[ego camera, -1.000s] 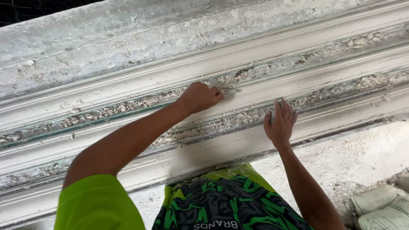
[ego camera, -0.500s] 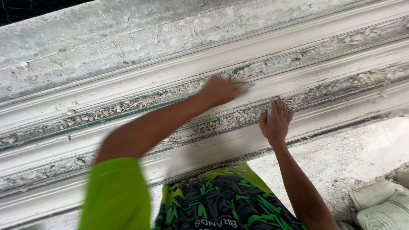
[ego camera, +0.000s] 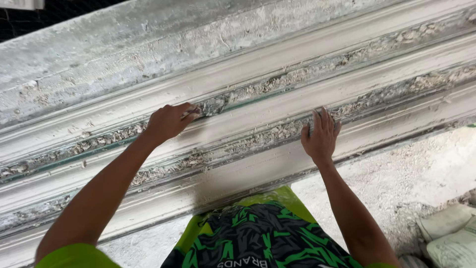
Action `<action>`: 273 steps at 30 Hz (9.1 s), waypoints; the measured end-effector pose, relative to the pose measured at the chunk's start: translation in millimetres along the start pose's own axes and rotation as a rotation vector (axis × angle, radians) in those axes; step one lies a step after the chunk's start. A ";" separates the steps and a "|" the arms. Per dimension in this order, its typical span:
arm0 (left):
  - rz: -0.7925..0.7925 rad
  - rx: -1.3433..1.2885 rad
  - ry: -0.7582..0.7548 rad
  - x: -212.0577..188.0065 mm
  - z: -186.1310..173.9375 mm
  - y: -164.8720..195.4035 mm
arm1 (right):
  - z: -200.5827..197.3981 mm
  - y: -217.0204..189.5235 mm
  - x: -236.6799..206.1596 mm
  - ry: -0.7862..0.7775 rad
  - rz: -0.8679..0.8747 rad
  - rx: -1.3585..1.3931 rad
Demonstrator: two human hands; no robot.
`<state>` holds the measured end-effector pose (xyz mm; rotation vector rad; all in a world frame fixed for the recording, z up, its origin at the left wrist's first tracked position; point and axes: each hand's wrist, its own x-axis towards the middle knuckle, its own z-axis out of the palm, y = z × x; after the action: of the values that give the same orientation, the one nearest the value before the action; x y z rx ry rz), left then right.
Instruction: The person uses a small hand scraper to remove dried plaster residue from the grooved channels of decorative plaster molding pieces laid on a work surface. They work along the lengths of several moldings, brushing loosened debris aside and repositioning pieces to clean successive grooves.
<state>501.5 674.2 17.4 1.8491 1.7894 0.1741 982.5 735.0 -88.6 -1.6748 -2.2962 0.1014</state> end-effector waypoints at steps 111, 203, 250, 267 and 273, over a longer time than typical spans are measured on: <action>-0.082 0.163 -0.048 256.8 113.8 324.7 | -73.2 323.5 121.5 -0.038 -0.098 0.109; 0.455 0.761 -0.144 412.3 174.2 494.9 | -105.1 599.8 207.9 -0.061 -0.108 0.063; 0.548 0.493 -0.066 514.7 171.8 649.3 | -106.7 594.7 209.8 -0.118 0.000 0.045; 0.080 0.095 -0.139 427.6 151.3 518.6 | -106.6 597.5 210.7 -0.076 -0.044 0.034; -0.129 0.172 -0.122 355.3 123.5 431.4 | -109.3 590.4 210.0 -0.037 -0.074 0.012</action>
<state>975.4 995.1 16.5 1.8092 1.8804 -0.1416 1497.5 1108.3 -78.4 -1.5925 -2.3768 0.1314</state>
